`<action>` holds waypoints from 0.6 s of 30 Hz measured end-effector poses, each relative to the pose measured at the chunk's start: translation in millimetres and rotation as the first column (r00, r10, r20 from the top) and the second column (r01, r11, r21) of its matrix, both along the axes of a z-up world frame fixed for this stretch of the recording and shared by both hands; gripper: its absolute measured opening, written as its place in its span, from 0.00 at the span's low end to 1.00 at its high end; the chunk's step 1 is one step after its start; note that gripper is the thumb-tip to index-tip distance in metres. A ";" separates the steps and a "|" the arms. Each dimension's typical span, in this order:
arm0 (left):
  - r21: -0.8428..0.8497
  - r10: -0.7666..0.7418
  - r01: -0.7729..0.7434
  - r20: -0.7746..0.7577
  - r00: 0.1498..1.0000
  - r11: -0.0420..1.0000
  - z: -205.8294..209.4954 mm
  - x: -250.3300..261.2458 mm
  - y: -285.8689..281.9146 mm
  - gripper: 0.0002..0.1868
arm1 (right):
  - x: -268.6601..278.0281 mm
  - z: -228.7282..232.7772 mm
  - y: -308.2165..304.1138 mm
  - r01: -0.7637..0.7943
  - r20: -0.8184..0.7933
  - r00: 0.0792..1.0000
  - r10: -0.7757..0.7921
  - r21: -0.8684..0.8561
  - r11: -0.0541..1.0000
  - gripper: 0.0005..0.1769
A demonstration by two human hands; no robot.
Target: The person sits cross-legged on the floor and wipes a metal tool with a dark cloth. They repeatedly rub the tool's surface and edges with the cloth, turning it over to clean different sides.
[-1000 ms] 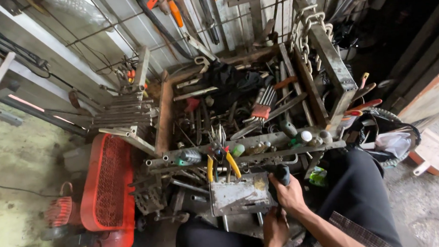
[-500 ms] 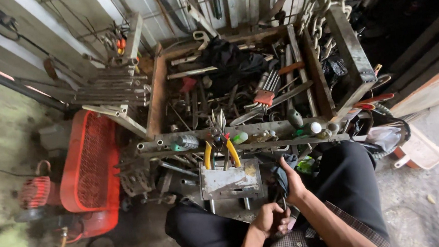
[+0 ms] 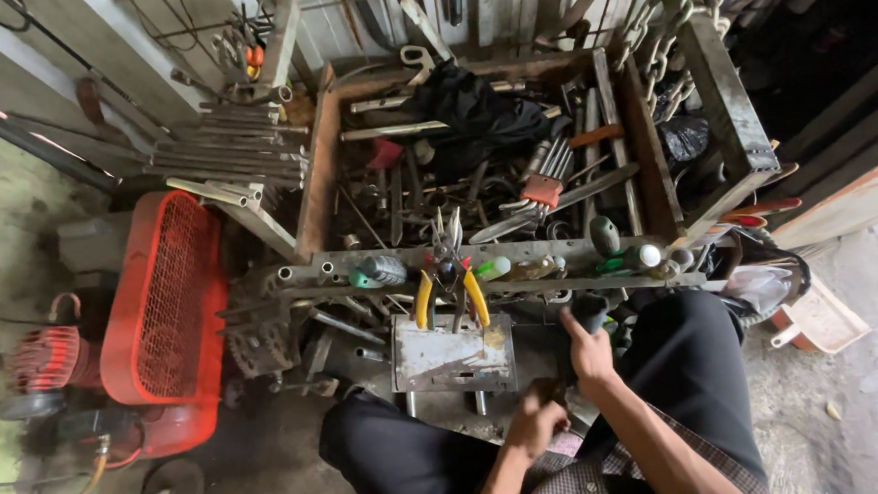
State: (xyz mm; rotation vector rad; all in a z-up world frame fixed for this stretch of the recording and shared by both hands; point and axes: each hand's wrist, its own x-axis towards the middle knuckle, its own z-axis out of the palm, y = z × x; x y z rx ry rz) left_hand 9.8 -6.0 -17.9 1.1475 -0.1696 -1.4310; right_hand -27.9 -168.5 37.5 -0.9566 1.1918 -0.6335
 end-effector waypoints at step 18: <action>-0.164 -0.248 0.201 -0.351 0.903 0.966 32.0 4.0 9.7 0.21 | -8.1 -29.0 1.0 -0.194 0.431 0.899 -0.073 0.542 0.818 0.31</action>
